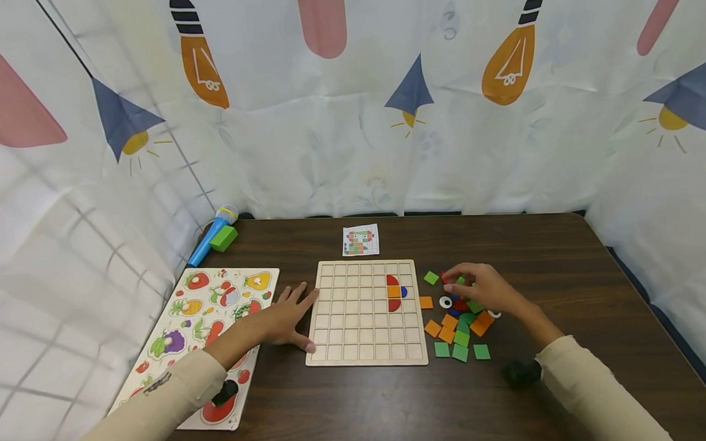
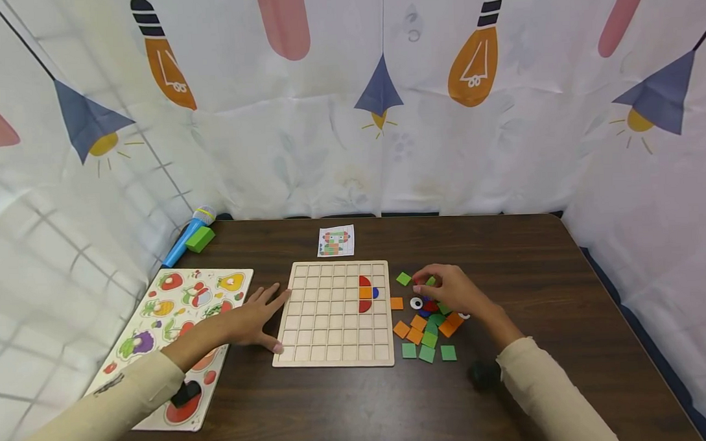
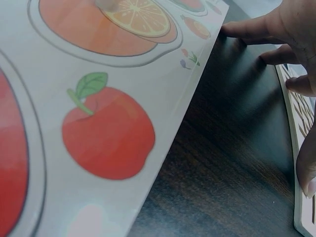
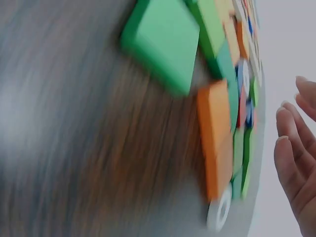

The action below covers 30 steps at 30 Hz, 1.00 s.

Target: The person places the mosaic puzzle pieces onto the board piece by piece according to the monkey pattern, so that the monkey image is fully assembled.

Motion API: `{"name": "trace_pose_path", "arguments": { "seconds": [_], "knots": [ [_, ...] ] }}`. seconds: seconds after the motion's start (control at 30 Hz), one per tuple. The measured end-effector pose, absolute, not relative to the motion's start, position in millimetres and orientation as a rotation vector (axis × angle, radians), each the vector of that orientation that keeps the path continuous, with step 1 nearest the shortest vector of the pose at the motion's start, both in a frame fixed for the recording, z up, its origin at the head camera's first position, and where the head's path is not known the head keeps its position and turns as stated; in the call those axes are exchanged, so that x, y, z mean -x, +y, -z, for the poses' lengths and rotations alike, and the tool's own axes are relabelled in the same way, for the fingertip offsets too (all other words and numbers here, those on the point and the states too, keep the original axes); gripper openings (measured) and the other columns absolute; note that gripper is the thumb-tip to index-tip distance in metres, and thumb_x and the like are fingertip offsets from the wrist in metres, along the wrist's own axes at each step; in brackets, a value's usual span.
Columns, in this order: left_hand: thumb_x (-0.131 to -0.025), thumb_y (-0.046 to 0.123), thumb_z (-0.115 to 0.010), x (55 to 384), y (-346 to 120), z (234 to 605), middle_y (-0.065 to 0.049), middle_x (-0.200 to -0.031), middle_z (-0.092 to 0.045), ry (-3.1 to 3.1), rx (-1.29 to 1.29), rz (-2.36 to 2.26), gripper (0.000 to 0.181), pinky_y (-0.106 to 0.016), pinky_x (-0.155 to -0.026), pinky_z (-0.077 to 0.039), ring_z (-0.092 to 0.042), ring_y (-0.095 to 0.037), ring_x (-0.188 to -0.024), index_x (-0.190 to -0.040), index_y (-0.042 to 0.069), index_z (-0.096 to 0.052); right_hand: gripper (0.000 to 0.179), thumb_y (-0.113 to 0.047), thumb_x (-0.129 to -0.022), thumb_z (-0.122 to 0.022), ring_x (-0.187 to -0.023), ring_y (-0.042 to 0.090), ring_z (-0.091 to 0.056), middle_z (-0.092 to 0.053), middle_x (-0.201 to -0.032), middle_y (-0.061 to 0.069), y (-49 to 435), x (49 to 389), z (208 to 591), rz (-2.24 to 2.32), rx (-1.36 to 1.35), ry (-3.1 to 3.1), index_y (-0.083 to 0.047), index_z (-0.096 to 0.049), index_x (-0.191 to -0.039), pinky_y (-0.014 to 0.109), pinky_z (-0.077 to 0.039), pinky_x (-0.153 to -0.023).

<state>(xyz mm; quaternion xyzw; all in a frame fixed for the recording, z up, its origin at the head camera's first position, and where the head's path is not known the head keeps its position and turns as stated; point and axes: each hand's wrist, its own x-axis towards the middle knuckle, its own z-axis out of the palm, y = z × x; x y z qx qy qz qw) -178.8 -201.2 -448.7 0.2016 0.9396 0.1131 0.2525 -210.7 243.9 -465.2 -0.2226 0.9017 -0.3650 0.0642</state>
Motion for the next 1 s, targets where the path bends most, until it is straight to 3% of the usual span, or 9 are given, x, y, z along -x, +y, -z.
{"name": "trace_pose_path", "arguments": {
  "seconds": [0.1,0.33,0.77,1.0],
  "knots": [
    [-0.077,0.053,-0.082,178.8,-201.4,448.6,-0.028,-0.165,-0.01,2.553,-0.544,-0.309,0.113,-0.07,-0.11,-0.03,-0.011,-0.059,-0.148,-0.161,0.009,-0.019,0.024,-0.02,-0.095,-0.07,-0.065,0.015,-0.06,-0.071,-0.102,0.006,259.0,212.1,467.0,1.089,0.636,2.76,-0.007,-0.072,-0.115,0.025,-0.049,-0.055],
    [-0.078,0.053,-0.082,177.6,-200.5,448.9,-0.03,-0.164,-0.01,2.548,-0.554,-0.32,0.113,-0.07,-0.109,-0.03,-0.012,-0.06,-0.147,-0.161,0.008,-0.019,0.021,-0.019,-0.095,-0.07,-0.073,0.01,-0.058,-0.07,-0.105,0.006,286.9,213.8,477.7,0.975,0.608,2.872,-0.009,-0.072,-0.114,0.025,-0.05,-0.064],
    [-0.078,0.054,-0.082,179.3,-201.0,451.1,-0.029,-0.164,-0.01,2.548,-0.557,-0.329,0.114,-0.071,-0.11,-0.029,-0.011,-0.06,-0.147,-0.161,0.009,-0.019,0.025,-0.019,-0.093,-0.073,-0.066,0.005,-0.048,-0.066,-0.103,0.007,303.2,206.3,473.5,0.863,0.604,2.877,-0.006,-0.073,-0.115,0.024,-0.043,-0.057],
    [-0.077,0.056,-0.08,179.7,-202.8,452.7,-0.028,-0.165,-0.01,2.561,-0.553,-0.296,0.114,-0.07,-0.11,-0.03,-0.011,-0.059,-0.147,-0.161,0.01,-0.018,0.026,-0.023,-0.093,-0.073,-0.07,0.008,-0.047,-0.067,-0.104,0.004,305.0,201.1,470.6,0.818,0.567,2.841,-0.008,-0.073,-0.115,0.023,-0.042,-0.06]
  ]
}}
